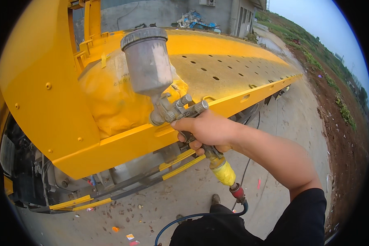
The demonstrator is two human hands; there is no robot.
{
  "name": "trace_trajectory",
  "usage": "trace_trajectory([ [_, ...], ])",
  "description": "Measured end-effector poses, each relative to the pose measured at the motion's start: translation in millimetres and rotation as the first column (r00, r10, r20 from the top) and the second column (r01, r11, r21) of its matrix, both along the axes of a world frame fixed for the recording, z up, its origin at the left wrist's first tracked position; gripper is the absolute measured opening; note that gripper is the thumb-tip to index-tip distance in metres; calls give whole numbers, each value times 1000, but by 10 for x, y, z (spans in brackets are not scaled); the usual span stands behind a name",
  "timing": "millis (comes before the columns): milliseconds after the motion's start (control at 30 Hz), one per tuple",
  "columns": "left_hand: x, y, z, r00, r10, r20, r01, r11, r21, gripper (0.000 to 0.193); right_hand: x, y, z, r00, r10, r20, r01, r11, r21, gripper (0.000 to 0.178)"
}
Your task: The person uses a spray gun to apply yellow paint to the flatbed and side frame of a large yellow truck. They move along the vehicle, spraying the bed surface and the side rails, and briefly touch a plastic-wrapped object on the bed before continuing to paint.
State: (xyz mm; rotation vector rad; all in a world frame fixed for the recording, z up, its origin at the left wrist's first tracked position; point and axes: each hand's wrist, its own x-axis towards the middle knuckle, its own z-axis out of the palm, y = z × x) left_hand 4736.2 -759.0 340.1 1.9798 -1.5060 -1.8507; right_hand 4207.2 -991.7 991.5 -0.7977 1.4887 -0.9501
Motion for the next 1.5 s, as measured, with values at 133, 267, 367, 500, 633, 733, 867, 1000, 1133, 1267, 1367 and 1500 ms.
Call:
trace_trajectory([
  [133,-913,-460,932,971,-205,120,209,977,-27,54,-698,202,20,994,-108,-34,110,992,54,17],
  [267,-1513,-595,1127,973,-196,120,198,980,-11,54,-1338,215,-141,991,-130,-2,130,989,64,17],
  [367,-1829,-638,967,942,-285,178,298,953,-55,52,-1923,286,-177,994,-112,14,111,991,68,17],
  [500,-2575,-563,1099,936,-321,141,325,946,-1,45,-2762,437,-219,990,-142,9,140,984,114,19],
  [633,-3308,-545,1205,911,-360,202,357,933,54,36,-3395,501,-291,992,-119,53,110,983,144,20],
  [733,-3728,-479,1455,914,-323,246,331,944,10,35,-3780,523,-354,996,-73,60,65,989,134,21],
  [867,-4058,-373,1611,870,-333,363,318,943,102,40,-4161,650,-326,997,-78,-24,81,987,139,23],
  [1000,-4026,-241,1582,872,-321,370,308,947,95,42,-4143,658,-343,996,-15,-86,24,994,105,24],
  [1133,-3884,-133,1428,888,-227,401,215,974,77,41,-3864,505,-351,990,135,29,-137,983,118,30],
  [1267,-3949,-118,1689,865,-206,459,160,978,137,41,-3392,266,-381,961,274,-15,-272,958,95,32],
  [1367,-3774,-4,1625,879,-173,444,141,984,106,42,-3029,148,-241,921,379,-87,-376,925,53,31],
  [1500,-3646,62,1455,872,-143,468,117,990,84,42,-2642,-3,-213,900,429,-83,-430,903,11,32],
])
